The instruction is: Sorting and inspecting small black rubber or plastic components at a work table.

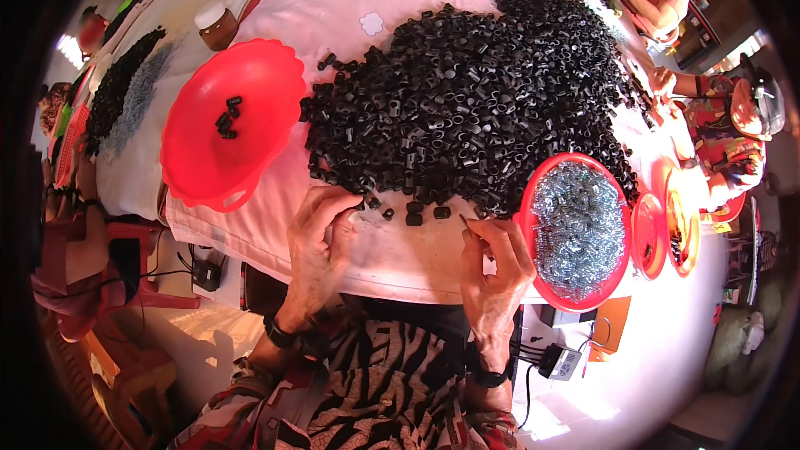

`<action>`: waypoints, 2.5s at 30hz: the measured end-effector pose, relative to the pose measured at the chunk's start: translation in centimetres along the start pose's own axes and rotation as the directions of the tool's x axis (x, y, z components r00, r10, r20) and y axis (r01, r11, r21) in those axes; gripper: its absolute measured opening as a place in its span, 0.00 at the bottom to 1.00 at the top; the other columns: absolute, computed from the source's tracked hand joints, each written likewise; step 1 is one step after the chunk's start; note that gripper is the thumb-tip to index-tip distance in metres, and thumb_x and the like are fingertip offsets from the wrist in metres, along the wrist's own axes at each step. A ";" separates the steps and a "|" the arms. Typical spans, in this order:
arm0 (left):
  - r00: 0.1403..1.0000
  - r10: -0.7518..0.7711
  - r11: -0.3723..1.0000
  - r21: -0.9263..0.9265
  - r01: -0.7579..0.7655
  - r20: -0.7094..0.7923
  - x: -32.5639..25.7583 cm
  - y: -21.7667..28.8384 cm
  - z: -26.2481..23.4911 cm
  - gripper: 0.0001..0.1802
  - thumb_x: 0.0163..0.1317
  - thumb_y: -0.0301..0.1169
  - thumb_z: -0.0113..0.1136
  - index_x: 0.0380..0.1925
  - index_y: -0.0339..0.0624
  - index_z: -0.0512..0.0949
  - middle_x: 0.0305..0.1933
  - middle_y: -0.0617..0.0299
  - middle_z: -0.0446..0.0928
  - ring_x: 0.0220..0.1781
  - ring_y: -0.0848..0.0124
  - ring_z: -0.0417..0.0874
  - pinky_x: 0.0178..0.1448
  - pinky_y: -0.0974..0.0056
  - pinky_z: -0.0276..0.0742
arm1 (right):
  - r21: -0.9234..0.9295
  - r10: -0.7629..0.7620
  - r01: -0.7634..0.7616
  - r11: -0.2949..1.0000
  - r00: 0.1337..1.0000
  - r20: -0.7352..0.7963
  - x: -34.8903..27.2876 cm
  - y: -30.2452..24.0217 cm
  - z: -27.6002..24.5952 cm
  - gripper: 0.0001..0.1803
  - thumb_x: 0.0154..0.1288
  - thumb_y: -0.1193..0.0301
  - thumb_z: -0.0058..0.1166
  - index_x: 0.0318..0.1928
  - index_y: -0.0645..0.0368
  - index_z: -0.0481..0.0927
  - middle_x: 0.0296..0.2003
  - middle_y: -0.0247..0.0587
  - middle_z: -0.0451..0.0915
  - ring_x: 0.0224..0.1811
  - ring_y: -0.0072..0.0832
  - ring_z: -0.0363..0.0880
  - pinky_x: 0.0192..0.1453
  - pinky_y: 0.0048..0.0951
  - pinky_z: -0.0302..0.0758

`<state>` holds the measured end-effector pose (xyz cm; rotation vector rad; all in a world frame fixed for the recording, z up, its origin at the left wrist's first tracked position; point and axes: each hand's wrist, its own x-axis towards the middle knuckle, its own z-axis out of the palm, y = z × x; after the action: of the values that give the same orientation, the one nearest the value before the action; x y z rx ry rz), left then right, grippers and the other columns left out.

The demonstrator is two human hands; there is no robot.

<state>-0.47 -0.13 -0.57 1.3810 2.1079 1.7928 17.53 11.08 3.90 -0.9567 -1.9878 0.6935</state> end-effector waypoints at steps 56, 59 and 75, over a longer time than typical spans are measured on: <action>0.784 -0.325 0.208 -0.769 0.605 0.529 0.2 0.8 0.2 0.09 0.72 0.25 0.55 0.49 0.35 0.79 0.41 0.51 0.85 0.33 0.71 0.86 0.34 0.71 0.80 | -0.180 0.012 -0.024 0.983 0.998 -0.069 3.3 3.5 -7.3 0.08 0.56 0.84 0.60 0.37 0.63 0.85 0.33 0.43 0.85 0.36 0.33 0.83 0.42 0.31 0.80; 0.776 -0.337 0.205 -0.763 0.613 0.533 0.1 0.7 0.3 0.10 0.72 0.25 0.56 0.49 0.34 0.79 0.41 0.50 0.85 0.33 0.71 0.86 0.33 0.71 0.80 | -0.236 -0.023 0.039 0.971 0.997 0.068 3.8 5.0 -7.0 0.10 0.52 0.84 0.60 0.36 0.60 0.85 0.33 0.41 0.85 0.39 0.38 0.82 0.44 0.34 0.80; 0.766 -0.362 0.251 -0.735 0.630 0.532 0.2 1.5 0.1 0.10 0.71 0.24 0.55 0.49 0.34 0.78 0.41 0.50 0.84 0.34 0.70 0.84 0.34 0.70 0.76 | -0.261 -0.022 0.020 0.965 1.000 -0.005 3.6 5.4 -5.5 0.10 0.57 0.84 0.56 0.39 0.61 0.84 0.29 0.40 0.80 0.37 0.34 0.82 0.42 0.33 0.80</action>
<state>0.30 -0.01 0.70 0.4630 0.8795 1.7804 22.74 17.76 4.36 -1.0879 -2.1140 0.4206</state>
